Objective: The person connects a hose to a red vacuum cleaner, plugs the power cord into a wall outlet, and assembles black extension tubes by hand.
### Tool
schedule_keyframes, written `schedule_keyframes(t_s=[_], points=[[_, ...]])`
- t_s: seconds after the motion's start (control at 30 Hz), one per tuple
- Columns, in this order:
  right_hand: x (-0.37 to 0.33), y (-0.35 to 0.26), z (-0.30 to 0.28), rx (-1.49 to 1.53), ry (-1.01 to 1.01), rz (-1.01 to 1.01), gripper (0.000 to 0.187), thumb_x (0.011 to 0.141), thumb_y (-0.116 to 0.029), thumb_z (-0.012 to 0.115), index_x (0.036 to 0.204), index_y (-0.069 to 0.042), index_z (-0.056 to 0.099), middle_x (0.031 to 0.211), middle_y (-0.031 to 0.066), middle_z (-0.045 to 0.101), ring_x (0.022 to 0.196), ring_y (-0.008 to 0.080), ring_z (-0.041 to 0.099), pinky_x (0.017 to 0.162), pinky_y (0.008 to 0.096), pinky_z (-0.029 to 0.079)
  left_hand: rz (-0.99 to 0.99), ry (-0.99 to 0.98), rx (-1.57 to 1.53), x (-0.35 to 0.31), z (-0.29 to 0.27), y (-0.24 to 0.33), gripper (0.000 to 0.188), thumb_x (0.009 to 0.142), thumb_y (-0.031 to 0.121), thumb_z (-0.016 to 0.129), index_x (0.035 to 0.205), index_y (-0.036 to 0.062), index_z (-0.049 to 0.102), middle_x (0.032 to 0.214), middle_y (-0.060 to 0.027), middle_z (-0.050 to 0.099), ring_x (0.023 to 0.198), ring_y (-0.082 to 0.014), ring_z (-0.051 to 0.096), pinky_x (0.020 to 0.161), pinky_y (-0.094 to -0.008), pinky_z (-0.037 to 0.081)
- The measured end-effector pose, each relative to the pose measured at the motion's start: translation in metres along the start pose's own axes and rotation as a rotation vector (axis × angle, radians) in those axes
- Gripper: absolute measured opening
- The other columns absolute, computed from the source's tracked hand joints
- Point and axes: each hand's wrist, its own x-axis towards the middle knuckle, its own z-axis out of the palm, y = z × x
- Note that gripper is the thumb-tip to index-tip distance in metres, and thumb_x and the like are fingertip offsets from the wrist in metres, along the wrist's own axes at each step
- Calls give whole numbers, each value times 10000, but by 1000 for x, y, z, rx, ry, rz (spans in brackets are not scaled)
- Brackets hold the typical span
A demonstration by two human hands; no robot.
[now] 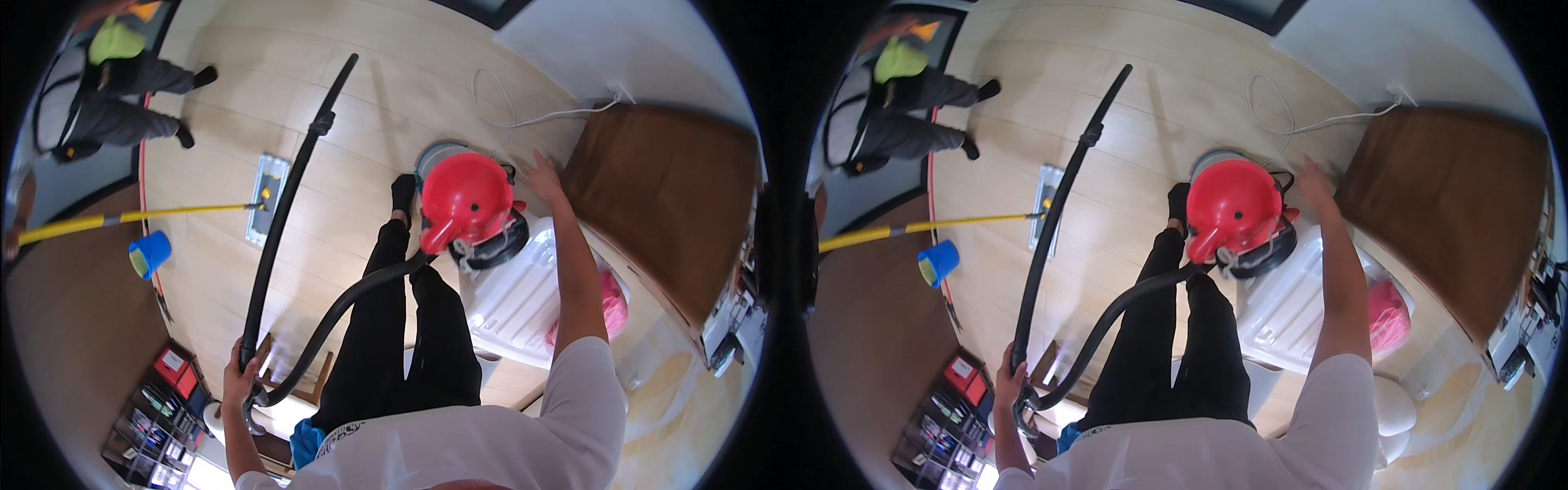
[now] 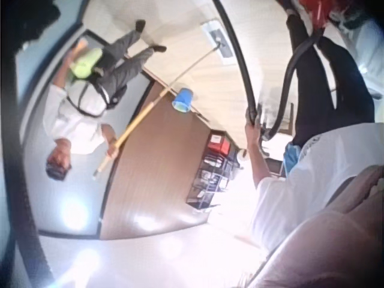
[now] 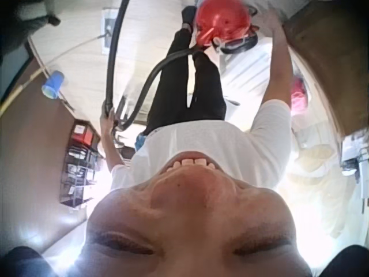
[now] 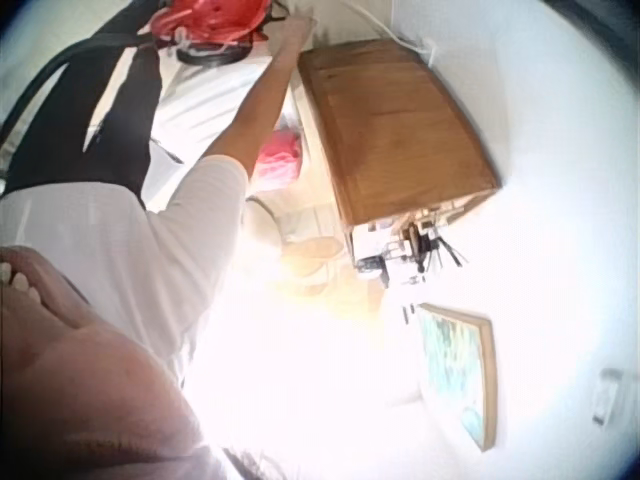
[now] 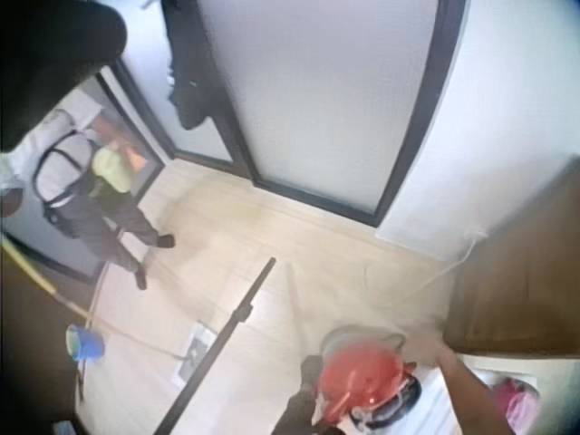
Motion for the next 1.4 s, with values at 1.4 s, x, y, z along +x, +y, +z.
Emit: schedule_keyframes(t_s=[1.4], points=[[-611,-398,43,445,63,-196,878,684,-313,708,1352,-44,208,1304,251,236,1229,367,256,995,392,266,145,-732,-709,-47,148,-12,466,840,376,521,1073,-5,390,831,-112,535,606,-177,567,482,-345,502]])
